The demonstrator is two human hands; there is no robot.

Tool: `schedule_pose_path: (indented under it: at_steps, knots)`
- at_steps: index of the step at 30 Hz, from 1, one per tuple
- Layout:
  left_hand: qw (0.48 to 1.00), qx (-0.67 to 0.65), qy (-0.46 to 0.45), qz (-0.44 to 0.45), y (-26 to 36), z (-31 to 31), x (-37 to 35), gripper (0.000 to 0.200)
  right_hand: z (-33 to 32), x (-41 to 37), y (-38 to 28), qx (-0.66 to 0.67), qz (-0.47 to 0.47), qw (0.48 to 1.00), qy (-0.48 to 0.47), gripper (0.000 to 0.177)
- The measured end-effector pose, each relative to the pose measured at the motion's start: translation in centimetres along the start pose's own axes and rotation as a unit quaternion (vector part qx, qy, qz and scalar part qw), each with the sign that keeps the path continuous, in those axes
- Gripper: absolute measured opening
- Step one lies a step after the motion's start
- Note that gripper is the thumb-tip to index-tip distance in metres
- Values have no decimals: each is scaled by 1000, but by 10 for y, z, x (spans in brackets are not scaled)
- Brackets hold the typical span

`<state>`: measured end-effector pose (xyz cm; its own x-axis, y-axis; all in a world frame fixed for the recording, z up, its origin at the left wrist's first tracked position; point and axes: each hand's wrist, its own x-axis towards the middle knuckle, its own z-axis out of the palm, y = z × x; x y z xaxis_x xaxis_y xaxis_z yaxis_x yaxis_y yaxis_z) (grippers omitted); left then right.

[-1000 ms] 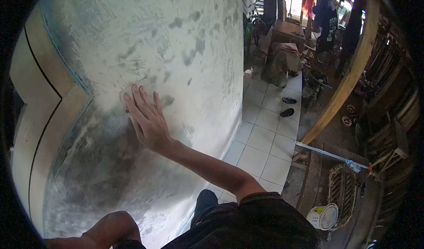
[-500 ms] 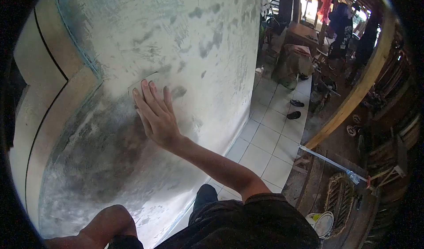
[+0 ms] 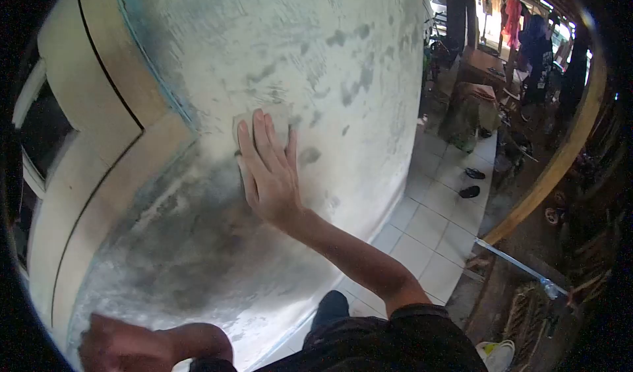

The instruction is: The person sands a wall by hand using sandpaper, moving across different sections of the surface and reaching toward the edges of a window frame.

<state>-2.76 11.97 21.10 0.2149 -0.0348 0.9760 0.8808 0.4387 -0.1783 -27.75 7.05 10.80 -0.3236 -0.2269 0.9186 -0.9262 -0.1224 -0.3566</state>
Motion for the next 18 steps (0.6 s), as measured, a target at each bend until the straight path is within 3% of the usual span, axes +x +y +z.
schedule_pose_path:
  at_steps: [2,4,7,10,12,15,18]
  knots:
    - [985,152,73,-43,5,-22,-35,29,2,-13,-8,23,-37,999,-21,49]
    - [955,283,79,-42,-7,-50,-73,27,-2,-14,0,35,-84,995,-37,47]
    - [844,533,-41,-28,-40,-63,-86,24,-8,-6,11,39,-124,991,-27,44]
    - [799,592,-99,-43,-43,-82,-100,15,-4,11,4,58,-86,994,20,42]
    - [795,586,-156,3,-45,-93,-105,10,8,3,-3,89,-68,993,42,43]
    - [772,604,-198,27,-48,-95,-109,9,9,-28,3,27,-137,990,-29,44]
    - [754,619,-215,29,-45,-94,-106,10,2,-9,18,-28,-154,988,-15,46]
